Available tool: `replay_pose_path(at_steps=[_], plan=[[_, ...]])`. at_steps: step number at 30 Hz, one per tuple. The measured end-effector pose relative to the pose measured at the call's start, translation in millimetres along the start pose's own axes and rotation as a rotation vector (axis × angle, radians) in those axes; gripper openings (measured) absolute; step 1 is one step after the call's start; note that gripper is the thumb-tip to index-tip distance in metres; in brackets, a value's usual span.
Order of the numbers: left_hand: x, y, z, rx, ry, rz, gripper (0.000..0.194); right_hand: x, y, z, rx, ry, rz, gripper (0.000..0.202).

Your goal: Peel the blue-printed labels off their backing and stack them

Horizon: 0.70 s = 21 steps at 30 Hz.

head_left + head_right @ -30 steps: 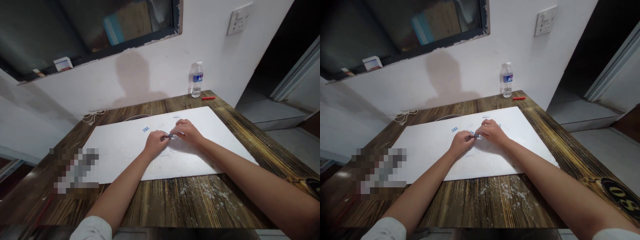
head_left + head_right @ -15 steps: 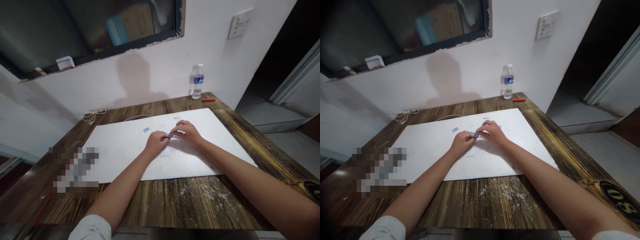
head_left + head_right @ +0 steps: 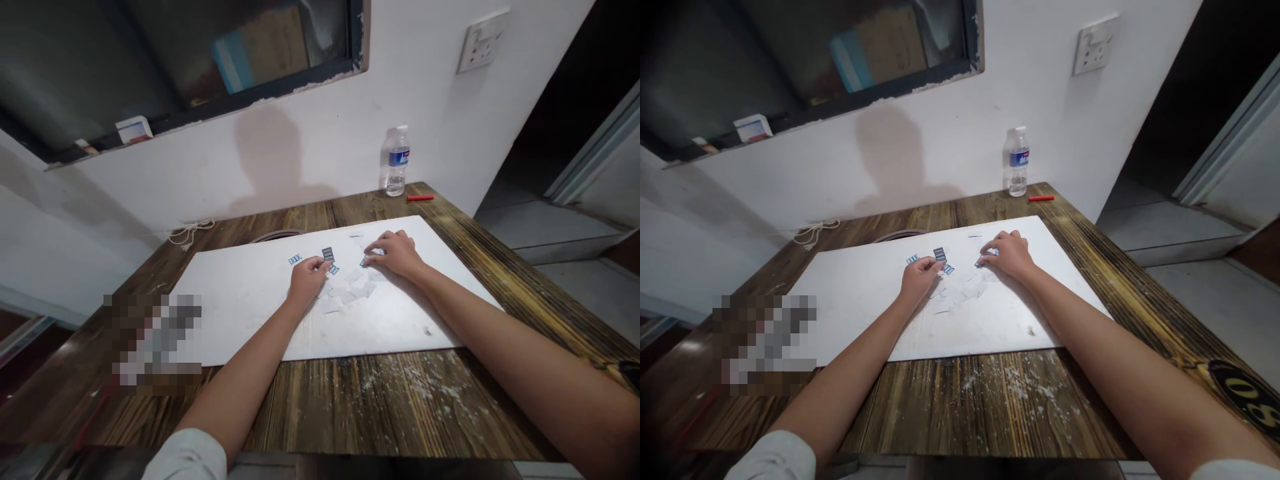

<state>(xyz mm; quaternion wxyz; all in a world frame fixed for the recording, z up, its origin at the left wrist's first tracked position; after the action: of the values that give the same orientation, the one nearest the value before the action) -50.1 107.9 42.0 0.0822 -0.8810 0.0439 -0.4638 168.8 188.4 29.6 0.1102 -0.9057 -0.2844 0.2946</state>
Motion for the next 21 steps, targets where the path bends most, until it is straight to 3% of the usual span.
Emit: replay_pose_path(at_steps=[6, 14, 21], plan=[[-2.5, -1.4, -2.9, 0.027, 0.043, -0.032, 0.018, 11.3, -1.8, 9.5, -0.109, 0.013, 0.089, 0.03], [-1.3, -0.2, 0.4, 0.003, 0.038, -0.028, 0.016, 1.7, -3.2, 7.9, -0.091, -0.026, 0.052, 0.023], [7.7, 1.3, 4.5, -0.038, -0.042, 0.049, 0.021, -9.5, -2.5, 5.6, -0.102, -0.259, 0.045, 0.009]])
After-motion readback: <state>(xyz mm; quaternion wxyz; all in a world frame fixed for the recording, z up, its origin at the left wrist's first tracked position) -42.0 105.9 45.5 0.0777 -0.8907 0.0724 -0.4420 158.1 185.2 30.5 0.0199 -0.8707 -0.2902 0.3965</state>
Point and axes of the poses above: each hand's wrist, its own y-axis away from the middle knuckle, its own z-axis out of the palm, x = y × z, the point moved 10 cm from there along -y, towards the middle knuckle, and after that the axes turned 11 degrees about -x, right-handed, at the moved point
